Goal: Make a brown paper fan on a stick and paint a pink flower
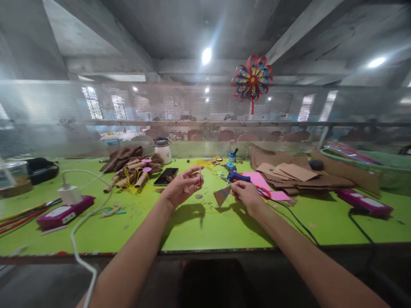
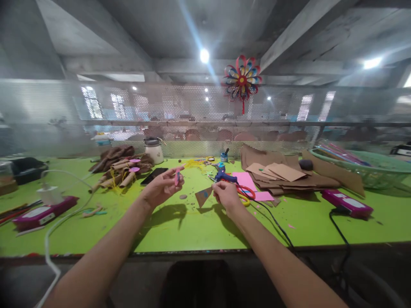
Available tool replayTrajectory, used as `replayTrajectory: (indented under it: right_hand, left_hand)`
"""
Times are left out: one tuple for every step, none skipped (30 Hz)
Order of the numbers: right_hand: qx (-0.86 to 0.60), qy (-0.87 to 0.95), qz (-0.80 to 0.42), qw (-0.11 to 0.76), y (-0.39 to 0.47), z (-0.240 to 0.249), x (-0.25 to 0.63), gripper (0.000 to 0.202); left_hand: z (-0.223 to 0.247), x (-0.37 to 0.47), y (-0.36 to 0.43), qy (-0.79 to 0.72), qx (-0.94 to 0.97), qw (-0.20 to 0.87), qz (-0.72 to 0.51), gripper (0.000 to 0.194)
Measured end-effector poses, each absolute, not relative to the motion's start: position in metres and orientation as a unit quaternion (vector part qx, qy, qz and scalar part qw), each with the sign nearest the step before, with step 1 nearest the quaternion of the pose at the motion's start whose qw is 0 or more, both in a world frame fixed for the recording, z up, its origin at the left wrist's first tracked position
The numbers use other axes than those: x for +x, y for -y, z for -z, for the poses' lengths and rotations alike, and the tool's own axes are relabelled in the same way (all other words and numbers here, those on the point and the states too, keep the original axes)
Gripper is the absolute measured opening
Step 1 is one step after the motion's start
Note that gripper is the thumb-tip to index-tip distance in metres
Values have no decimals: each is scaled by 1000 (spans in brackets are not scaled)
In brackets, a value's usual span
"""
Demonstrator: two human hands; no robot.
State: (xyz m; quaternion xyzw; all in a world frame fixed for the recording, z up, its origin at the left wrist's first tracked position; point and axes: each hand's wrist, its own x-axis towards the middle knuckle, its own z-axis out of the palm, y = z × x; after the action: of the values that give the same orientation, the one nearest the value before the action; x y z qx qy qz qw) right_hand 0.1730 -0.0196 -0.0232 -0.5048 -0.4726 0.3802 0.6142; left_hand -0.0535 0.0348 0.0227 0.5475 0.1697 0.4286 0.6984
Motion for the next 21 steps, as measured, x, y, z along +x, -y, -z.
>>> replayTrajectory:
  right_hand:
    - [-503, 476, -378, 615, 20, 23, 172, 30]
    - [-501, 479, -376, 614, 21, 23, 172, 30]
    - [-500, 483, -376, 613, 21, 23, 172, 30]
    - [-500, 488, -375, 610, 22, 23, 171, 29]
    - [-499, 494, -375, 606, 23, 23, 171, 28]
    - [-498, 499, -375, 601, 24, 23, 171, 27]
    - [-497, 503, -377, 599, 25, 23, 170, 26]
    - [-495, 504, -379, 598, 26, 23, 169, 25]
    - [-493, 501, -381, 601, 26, 23, 169, 24]
    - [-493, 495, -383, 605, 26, 23, 169, 24]
    - [-494, 488, -384, 608, 25, 23, 169, 23]
    - [-498, 482, -383, 611, 23, 22, 169, 22]
    - [-504, 476, -380, 612, 19, 20, 170, 21]
    - [-510, 472, -377, 612, 13, 17, 171, 20]
    - [-517, 468, -373, 612, 5, 13, 172, 19]
    - [-524, 465, -367, 612, -5, 8, 172, 19]
    - [-533, 461, -359, 612, -17, 2, 172, 19]
    - [-543, 454, -353, 612, -30, -4, 170, 17]
    - [-551, 450, -350, 609, -43, -10, 168, 15]
    - [-559, 446, -349, 606, -55, -14, 164, 17]
    - [-564, 444, -347, 604, -66, -18, 159, 24]
  left_hand:
    - [-23, -54, -33, -150, 547, 705, -426, 49]
    - [-23, -54, -32, -135, 549, 707, -424, 49]
    - [-23, -54, -30, -125, 553, 708, -421, 48]
    - [-23, -53, -29, -120, 557, 707, -418, 47]
    - [-23, -51, -28, -118, 563, 705, -416, 46]
    - [-22, -50, -27, -118, 568, 701, -414, 45]
    - [-22, -50, -26, -119, 574, 698, -412, 45]
    - [-21, -49, -26, -119, 578, 695, -410, 45]
    - [-21, -49, -26, -117, 580, 695, -410, 44]
    - [-21, -49, -26, -113, 580, 695, -410, 44]
    - [-21, -49, -27, -109, 580, 696, -410, 44]
    - [-21, -50, -28, -106, 579, 697, -410, 44]
    - [-22, -52, -30, -106, 578, 697, -412, 44]
    - [-23, -53, -32, -107, 577, 695, -415, 45]
    - [-24, -55, -33, -111, 577, 692, -419, 46]
    - [-25, -57, -35, -116, 575, 690, -424, 46]
    - [-25, -59, -36, -118, 572, 688, -431, 47]
    - [-26, -61, -36, -120, 567, 687, -439, 48]
    - [-26, -62, -37, -121, 560, 686, -448, 48]
    - [-26, -63, -37, -123, 553, 687, -455, 48]
    - [-26, -63, -37, -127, 548, 687, -460, 48]
